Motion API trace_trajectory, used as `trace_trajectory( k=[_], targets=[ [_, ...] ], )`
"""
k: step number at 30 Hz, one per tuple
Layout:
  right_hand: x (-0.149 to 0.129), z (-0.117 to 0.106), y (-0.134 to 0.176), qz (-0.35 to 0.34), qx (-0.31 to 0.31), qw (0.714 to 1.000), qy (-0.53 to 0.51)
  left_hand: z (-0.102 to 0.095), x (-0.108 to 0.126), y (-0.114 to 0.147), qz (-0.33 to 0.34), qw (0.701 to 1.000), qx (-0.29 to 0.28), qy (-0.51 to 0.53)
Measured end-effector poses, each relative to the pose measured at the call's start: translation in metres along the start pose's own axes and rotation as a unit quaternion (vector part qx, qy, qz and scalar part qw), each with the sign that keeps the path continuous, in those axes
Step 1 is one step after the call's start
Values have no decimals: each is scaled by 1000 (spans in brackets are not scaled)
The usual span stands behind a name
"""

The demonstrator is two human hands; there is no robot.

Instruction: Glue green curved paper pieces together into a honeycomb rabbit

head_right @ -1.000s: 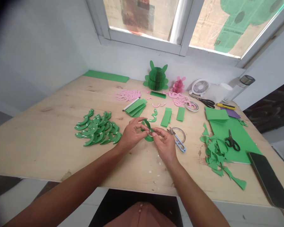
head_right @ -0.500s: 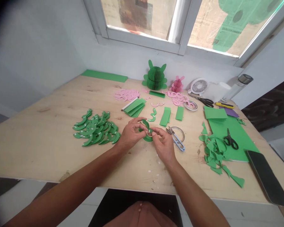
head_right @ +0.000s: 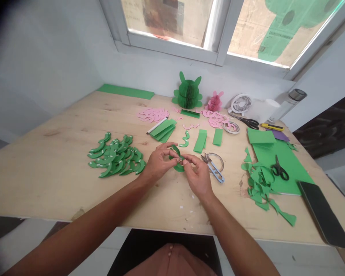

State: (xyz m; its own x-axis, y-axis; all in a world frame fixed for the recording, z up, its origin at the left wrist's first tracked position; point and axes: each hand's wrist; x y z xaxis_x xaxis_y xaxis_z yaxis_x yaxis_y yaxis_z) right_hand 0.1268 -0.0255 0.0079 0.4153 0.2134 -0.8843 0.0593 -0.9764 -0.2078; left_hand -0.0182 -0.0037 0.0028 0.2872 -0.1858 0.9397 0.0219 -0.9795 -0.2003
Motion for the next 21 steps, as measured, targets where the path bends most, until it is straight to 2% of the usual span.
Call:
trace_trajectory(
  k=[12,18,21],
  targets=[
    [3,1,-2,-17,4,999,45,0,0,0,6,1000,-5,2],
    [4,0,-2,2,16,999,42,1,-2,2,36,999,-6,-34],
    [4,0,-3,0,22,999,36,1,0,6,76,993,-1,-88]
  ],
)
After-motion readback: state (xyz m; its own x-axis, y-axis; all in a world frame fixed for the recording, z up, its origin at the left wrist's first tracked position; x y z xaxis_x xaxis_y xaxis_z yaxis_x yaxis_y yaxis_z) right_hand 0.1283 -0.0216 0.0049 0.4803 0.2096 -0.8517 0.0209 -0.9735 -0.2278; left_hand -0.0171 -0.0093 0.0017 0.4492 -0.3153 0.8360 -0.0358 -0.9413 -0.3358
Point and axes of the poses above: each hand's wrist, its own y-axis away from the middle knuckle, its own z-axis out of the palm, x = y × z, and after that the axes turned 7 degrees about y, right-handed
